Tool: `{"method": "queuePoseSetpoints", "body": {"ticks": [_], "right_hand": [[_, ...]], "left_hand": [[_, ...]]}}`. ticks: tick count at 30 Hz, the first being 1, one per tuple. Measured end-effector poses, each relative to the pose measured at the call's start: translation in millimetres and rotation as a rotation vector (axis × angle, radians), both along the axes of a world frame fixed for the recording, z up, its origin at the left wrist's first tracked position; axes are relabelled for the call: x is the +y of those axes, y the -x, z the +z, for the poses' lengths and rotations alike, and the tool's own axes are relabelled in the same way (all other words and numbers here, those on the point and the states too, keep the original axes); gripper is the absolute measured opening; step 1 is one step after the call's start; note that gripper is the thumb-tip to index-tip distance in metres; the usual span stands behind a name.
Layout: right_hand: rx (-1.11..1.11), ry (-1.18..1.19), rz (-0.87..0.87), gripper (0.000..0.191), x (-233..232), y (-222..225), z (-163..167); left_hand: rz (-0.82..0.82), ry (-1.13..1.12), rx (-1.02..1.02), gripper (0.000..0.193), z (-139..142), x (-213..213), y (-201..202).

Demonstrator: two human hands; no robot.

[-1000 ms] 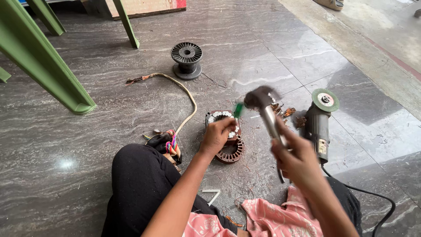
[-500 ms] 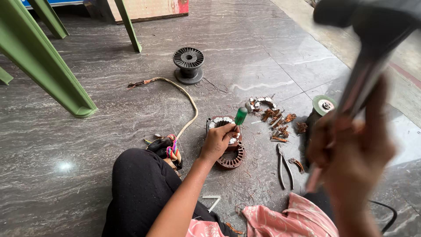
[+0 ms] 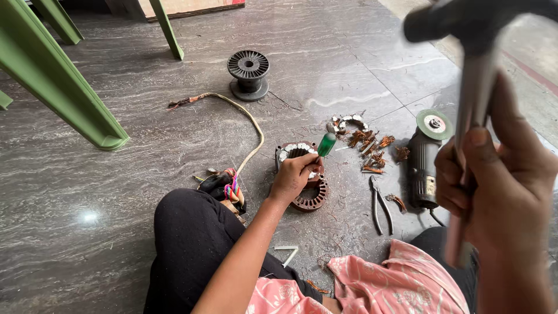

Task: The person sits on the floor and uses a hammer and screwdriver to remove copper windings from a motor stator. They repeatedly strike the screwdriver to loosen and extract wire segments, placing removed pieces on the floor.

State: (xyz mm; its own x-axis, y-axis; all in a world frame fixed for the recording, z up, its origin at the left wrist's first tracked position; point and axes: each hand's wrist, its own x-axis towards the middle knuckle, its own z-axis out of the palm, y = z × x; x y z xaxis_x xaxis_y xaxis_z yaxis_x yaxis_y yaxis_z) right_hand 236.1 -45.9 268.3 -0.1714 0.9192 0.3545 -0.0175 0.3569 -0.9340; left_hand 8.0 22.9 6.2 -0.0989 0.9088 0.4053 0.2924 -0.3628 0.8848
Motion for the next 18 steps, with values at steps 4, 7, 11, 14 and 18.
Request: {"method": "queuePoseSetpoints", "body": {"ticks": [4, 7, 11, 14, 18], "right_hand": [[-0.359, 0.243, 0.058, 0.059, 5.4, 36.9, -37.8], [-0.43, 0.591, 0.034, 0.055, 20.5, 26.9, -68.3], [-0.434, 0.507, 0.052, 0.057, 29.4, 5.0, -58.1], [-0.206, 0.271, 0.045, 0.062, 21.6, -3.1, -15.8], [-0.131, -0.12, 0.04, 0.055, 2.8, -1.4, 4.5]], "left_hand": [[0.022, -0.033, 0.023, 0.015, -3.3, -0.8, -1.2], [0.065, -0.044, 0.084, 0.014, -8.6, -3.0, -3.3], [0.064, 0.013, 0.053, 0.016, -10.4, -2.9, -2.2], [0.005, 0.027, -0.042, 0.015, -9.3, -1.5, -2.2], [-0.021, 0.03, -0.098, 0.015, -10.4, -0.2, 0.5]]}}
